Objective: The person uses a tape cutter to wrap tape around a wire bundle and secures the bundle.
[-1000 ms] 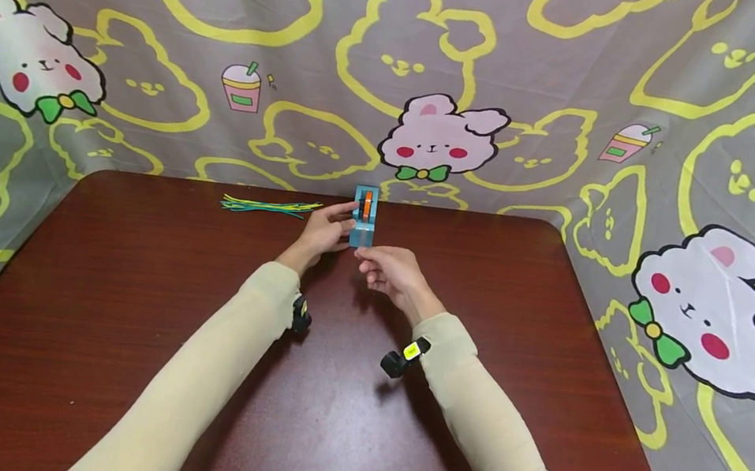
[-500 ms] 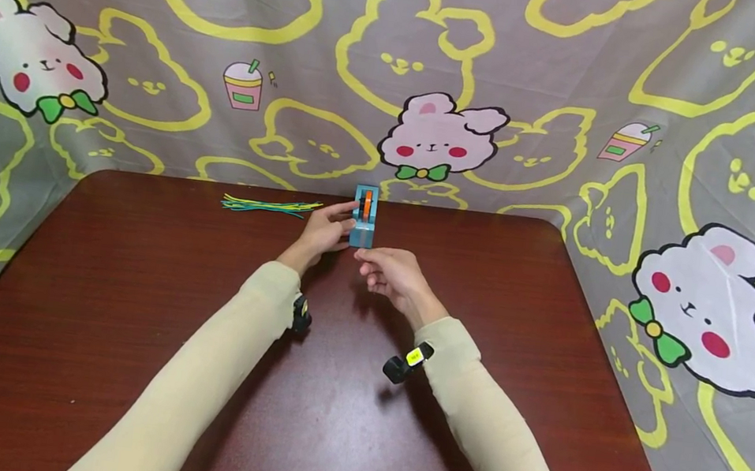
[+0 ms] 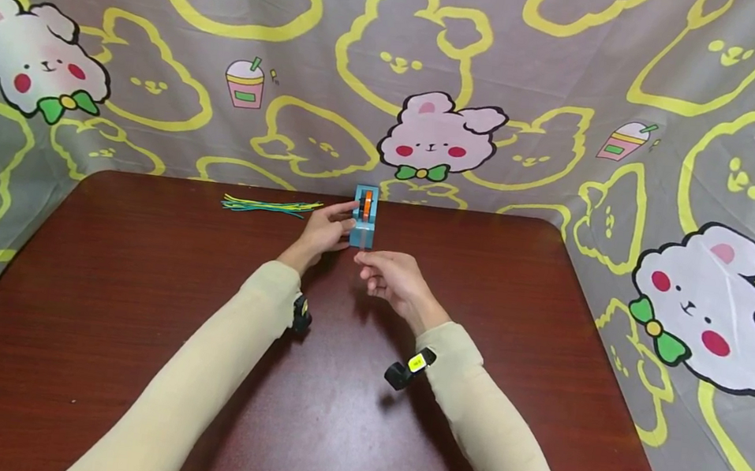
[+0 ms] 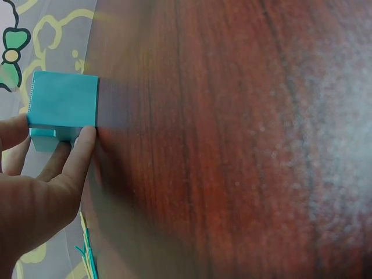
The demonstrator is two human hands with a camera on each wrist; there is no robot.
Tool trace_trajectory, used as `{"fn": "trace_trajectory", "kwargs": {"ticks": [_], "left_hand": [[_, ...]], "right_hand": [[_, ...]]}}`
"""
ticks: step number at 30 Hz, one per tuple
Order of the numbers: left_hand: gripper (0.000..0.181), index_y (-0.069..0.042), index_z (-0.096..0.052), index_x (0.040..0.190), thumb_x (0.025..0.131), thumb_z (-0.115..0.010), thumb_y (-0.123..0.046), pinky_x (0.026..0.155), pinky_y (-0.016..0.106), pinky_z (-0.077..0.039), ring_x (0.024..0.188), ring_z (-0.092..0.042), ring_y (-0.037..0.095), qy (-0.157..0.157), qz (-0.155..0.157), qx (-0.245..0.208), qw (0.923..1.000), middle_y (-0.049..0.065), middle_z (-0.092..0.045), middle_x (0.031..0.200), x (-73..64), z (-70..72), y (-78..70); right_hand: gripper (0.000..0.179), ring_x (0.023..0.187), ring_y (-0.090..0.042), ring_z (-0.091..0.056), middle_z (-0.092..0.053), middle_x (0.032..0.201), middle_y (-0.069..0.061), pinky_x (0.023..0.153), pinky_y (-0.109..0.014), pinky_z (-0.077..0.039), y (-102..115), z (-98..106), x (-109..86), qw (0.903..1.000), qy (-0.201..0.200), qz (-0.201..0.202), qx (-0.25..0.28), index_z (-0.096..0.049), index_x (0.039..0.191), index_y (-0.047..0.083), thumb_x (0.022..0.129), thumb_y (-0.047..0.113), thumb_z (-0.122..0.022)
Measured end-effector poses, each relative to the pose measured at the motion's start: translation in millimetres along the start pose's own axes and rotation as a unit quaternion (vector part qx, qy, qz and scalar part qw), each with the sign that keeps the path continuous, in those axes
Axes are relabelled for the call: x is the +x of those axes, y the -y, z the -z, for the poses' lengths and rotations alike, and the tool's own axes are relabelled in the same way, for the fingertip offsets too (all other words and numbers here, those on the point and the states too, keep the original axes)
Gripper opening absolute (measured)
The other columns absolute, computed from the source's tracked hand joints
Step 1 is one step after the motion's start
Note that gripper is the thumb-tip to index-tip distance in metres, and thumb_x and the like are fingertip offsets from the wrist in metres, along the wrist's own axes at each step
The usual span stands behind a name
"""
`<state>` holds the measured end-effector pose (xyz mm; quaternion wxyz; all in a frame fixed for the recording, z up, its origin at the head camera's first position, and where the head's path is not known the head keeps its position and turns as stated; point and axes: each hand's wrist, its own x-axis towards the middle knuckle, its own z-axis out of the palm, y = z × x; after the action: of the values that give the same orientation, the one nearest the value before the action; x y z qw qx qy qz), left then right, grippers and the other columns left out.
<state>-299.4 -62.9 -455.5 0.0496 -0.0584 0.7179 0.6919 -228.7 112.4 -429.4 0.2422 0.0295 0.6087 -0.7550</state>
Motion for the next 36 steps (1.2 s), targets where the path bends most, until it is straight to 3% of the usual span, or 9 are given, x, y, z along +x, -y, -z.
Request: {"fn": "trace_trajectory", "kwargs": {"ticks": [4, 9, 14, 19, 24, 36], "left_hand": [[0.041, -0.021, -0.063, 0.139, 0.101, -0.06, -0.009, 0.09, 0.048, -0.054, 0.106, -0.063, 0.023, 0.001, -0.001, 0.001, 1.0, 0.011, -0.061, 0.133, 0.3, 0.0, 0.2], [0.041, -0.022, -0.062, 0.14, 0.101, -0.06, -0.01, 0.089, 0.046, -0.055, 0.106, -0.063, 0.023, 0.001, -0.003, 0.006, 1.0, 0.011, -0.06, 0.135, 0.4, 1.2, 0.8], [0.041, -0.022, -0.062, 0.14, 0.101, -0.06, -0.011, 0.088, 0.045, -0.055, 0.105, -0.064, 0.023, 0.0, -0.005, 0.01, 0.9999, 0.012, -0.06, 0.135, 0.4, 1.8, 1.9], [0.041, -0.021, -0.062, 0.141, 0.101, -0.06, -0.011, 0.088, 0.044, -0.056, 0.105, -0.064, 0.023, -0.001, -0.006, 0.012, 0.9999, 0.011, -0.061, 0.133, 1.3, 1.1, 2.8], [0.041, -0.021, -0.061, 0.141, 0.101, -0.06, -0.012, 0.087, 0.044, -0.056, 0.106, -0.064, 0.023, -0.001, -0.006, 0.016, 0.9999, 0.009, -0.061, 0.133, 2.0, 0.8, 3.8], [0.041, -0.021, -0.061, 0.141, 0.101, -0.06, -0.011, 0.087, 0.045, -0.056, 0.106, -0.064, 0.023, -0.001, -0.007, 0.016, 0.9998, 0.01, -0.061, 0.133, 1.0, 0.6, 2.6]], "right_hand": [[0.015, 0.05, -0.008, -0.049, -0.06, 0.062, 0.001, 0.053, -0.023, -0.046, -1, 0, -0.7, 1.0, -0.004, -0.003, -0.001, -0.071, 0.098, -0.001, 0.098, 0.012, -0.065], [0.024, 0.049, -0.008, -0.049, -0.059, 0.062, 0.001, 0.053, -0.023, -0.046, -1, 0, -2.4, 1.0, 0.0, -0.005, 0.003, -0.066, 0.11, -0.01, 0.099, 0.012, -0.065], [0.016, 0.049, -0.009, -0.049, -0.059, 0.062, 0.001, 0.053, -0.023, -0.046, -1, -1, -5.6, 1.0, 0.003, -0.003, 0.002, -0.071, 0.101, -0.003, 0.099, 0.012, -0.065], [0.026, 0.049, -0.009, -0.049, -0.059, 0.062, 0.0, 0.053, -0.023, -0.046, -2, -1, -9.3, 1.0, 0.005, 0.001, 0.001, -0.065, 0.111, -0.011, 0.099, 0.011, -0.065], [0.015, 0.049, -0.009, -0.049, -0.06, 0.061, 0.001, 0.054, -0.023, -0.046, -4, -1, -11.2, 0.9999, 0.012, 0.001, 0.01, -0.072, 0.099, -0.002, 0.099, 0.01, -0.064], [0.015, 0.049, -0.007, -0.05, -0.06, 0.061, 0.001, 0.053, -0.023, -0.046, -4, -3, -16.9, 0.9997, 0.021, 0.009, 0.011, -0.074, 0.089, 0.005, 0.098, 0.009, -0.064]]}}
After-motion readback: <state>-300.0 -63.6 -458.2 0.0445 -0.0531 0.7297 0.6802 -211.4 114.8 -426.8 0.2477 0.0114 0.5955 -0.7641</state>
